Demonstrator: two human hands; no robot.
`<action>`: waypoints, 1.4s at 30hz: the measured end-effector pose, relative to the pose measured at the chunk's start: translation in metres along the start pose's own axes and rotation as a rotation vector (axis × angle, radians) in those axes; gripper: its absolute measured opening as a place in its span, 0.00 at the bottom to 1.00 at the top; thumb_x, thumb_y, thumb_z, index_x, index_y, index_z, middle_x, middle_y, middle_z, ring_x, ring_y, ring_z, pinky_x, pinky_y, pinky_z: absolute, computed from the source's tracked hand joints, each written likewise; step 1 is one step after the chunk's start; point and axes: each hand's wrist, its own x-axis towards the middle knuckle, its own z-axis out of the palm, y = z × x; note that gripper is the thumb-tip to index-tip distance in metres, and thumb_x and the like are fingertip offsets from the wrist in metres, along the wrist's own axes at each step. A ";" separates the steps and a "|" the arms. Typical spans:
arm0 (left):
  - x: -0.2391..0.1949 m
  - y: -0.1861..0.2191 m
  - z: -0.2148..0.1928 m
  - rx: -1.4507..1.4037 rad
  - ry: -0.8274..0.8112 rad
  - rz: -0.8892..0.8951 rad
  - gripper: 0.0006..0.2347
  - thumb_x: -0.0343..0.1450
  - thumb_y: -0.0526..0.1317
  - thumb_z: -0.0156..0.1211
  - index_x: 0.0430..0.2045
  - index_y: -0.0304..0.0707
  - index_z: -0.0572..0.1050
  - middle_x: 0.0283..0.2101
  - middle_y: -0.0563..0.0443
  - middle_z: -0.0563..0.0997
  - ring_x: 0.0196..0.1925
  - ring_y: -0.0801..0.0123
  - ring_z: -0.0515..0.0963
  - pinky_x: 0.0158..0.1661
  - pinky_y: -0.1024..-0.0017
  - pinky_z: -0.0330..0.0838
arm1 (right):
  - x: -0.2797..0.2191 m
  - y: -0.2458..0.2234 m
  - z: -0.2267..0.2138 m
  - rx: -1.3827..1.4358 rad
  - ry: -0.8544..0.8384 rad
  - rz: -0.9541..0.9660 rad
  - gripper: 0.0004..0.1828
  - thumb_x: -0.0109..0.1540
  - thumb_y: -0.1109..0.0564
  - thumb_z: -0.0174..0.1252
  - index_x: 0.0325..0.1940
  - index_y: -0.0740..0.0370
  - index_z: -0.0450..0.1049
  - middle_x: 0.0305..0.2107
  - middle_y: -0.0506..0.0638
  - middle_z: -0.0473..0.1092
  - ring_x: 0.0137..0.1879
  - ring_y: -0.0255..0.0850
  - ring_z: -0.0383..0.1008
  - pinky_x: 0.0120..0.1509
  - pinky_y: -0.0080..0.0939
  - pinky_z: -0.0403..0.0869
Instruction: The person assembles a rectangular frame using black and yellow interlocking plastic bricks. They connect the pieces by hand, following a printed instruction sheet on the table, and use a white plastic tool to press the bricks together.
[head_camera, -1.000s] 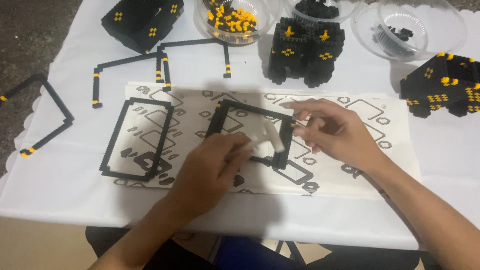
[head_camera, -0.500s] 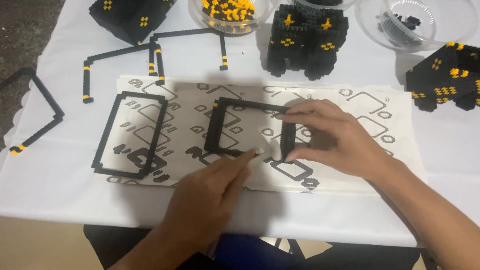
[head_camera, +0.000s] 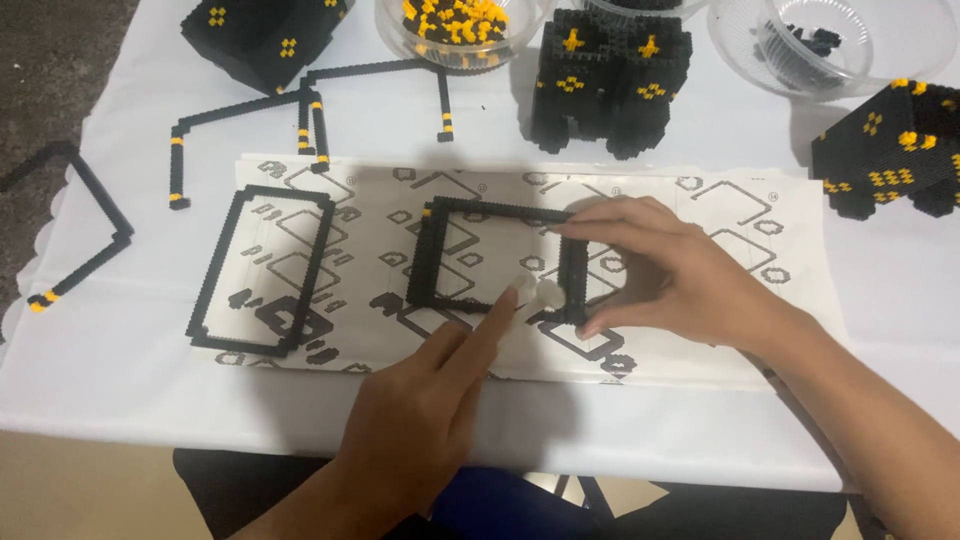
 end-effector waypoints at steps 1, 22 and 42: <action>0.001 0.004 -0.003 -0.068 0.071 0.026 0.23 0.69 0.29 0.46 0.61 0.41 0.61 0.26 0.56 0.66 0.15 0.70 0.60 0.15 0.74 0.58 | 0.000 0.000 -0.001 -0.013 0.006 -0.026 0.43 0.41 0.49 0.72 0.59 0.53 0.67 0.54 0.48 0.66 0.62 0.44 0.62 0.67 0.48 0.57; 0.053 -0.004 0.001 0.101 -0.106 0.139 0.27 0.66 0.30 0.48 0.64 0.48 0.57 0.28 0.54 0.67 0.13 0.59 0.64 0.11 0.63 0.60 | 0.003 -0.004 0.000 0.313 0.019 0.139 0.57 0.43 0.62 0.70 0.69 0.51 0.45 0.66 0.56 0.51 0.71 0.51 0.51 0.54 0.43 0.78; 0.098 -0.036 0.007 0.260 -0.195 0.256 0.29 0.68 0.29 0.47 0.65 0.57 0.53 0.23 0.53 0.66 0.13 0.63 0.63 0.11 0.67 0.60 | 0.001 0.000 0.004 0.429 0.029 0.038 0.70 0.47 0.66 0.70 0.71 0.47 0.20 0.51 0.58 0.58 0.67 0.47 0.54 0.51 0.34 0.75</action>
